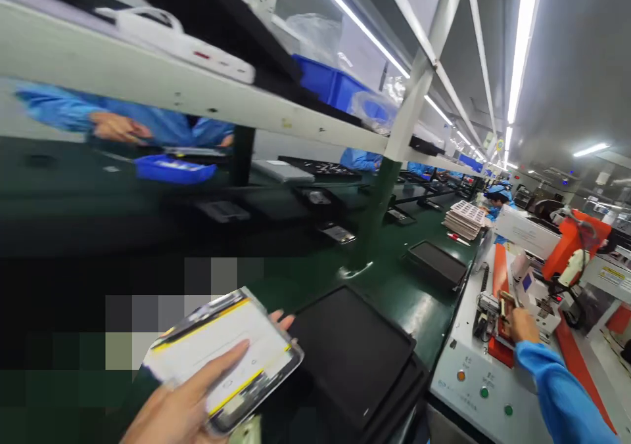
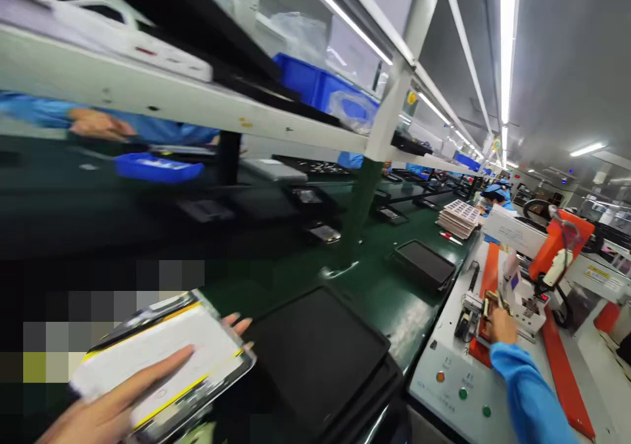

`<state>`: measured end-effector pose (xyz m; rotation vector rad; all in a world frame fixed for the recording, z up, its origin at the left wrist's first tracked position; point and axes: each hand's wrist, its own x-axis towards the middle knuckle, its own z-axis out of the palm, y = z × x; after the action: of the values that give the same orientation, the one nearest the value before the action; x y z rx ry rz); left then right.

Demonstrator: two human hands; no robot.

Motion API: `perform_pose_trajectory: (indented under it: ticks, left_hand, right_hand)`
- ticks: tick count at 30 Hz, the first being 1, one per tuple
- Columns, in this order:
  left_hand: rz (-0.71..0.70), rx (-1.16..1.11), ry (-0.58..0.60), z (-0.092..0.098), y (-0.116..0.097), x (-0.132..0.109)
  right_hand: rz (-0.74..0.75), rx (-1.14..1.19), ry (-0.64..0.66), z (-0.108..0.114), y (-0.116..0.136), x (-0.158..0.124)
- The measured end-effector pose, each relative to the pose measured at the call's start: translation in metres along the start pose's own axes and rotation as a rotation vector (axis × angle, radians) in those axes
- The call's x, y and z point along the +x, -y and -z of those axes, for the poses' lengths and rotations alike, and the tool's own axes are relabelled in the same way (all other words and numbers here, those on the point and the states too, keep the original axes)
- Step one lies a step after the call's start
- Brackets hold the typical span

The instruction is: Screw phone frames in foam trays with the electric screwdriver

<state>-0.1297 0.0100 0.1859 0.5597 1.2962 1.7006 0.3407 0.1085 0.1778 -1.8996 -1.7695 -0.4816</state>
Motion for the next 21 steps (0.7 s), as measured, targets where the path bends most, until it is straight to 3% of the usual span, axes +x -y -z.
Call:
perform_pose_trajectory:
  ticks: [2, 4, 6, 8, 10, 13, 15, 17, 19, 21]
  left_hand:
    - [0.161, -0.254, 0.001, 0.001, -0.007, -0.005]
    - [0.171, -0.379, 0.016, 0.002, -0.007, -0.005]
    - [0.14, -0.405, 0.009, 0.005, -0.001, -0.001]
    - [0.118, -0.399, -0.01, 0.007, 0.006, 0.002]
    - [0.109, -0.386, -0.013, 0.008, 0.011, 0.001]
    - [0.113, -0.347, 0.016, 0.007, 0.012, -0.004]
    - [0.124, -0.298, 0.045, 0.006, 0.012, -0.007]
    - [0.137, -0.238, 0.08, 0.006, 0.013, -0.008]
    - [0.137, -0.147, 0.124, 0.005, 0.016, -0.009]
    - [0.103, 0.005, 0.204, 0.001, 0.022, -0.013]
  right_hand:
    - [-0.028, -0.071, 0.06, 0.01, -0.012, -0.003]
    - [0.023, -0.095, 0.074, 0.015, -0.011, -0.006]
    - [0.172, -0.037, 0.019, 0.012, 0.01, -0.014]
    - [0.38, 0.113, -0.066, 0.002, 0.054, -0.033]
    - [0.57, 0.282, -0.118, -0.013, 0.114, -0.058]
    - [0.719, 0.361, -0.088, -0.039, 0.207, -0.085]
    - [0.699, 0.322, 0.044, -0.051, 0.252, -0.093]
    - [0.64, 0.292, 0.187, -0.051, 0.276, -0.095]
    - [0.563, 0.394, 0.321, -0.04, 0.282, -0.094]
    - [0.431, 0.638, 0.388, -0.023, 0.279, -0.091]
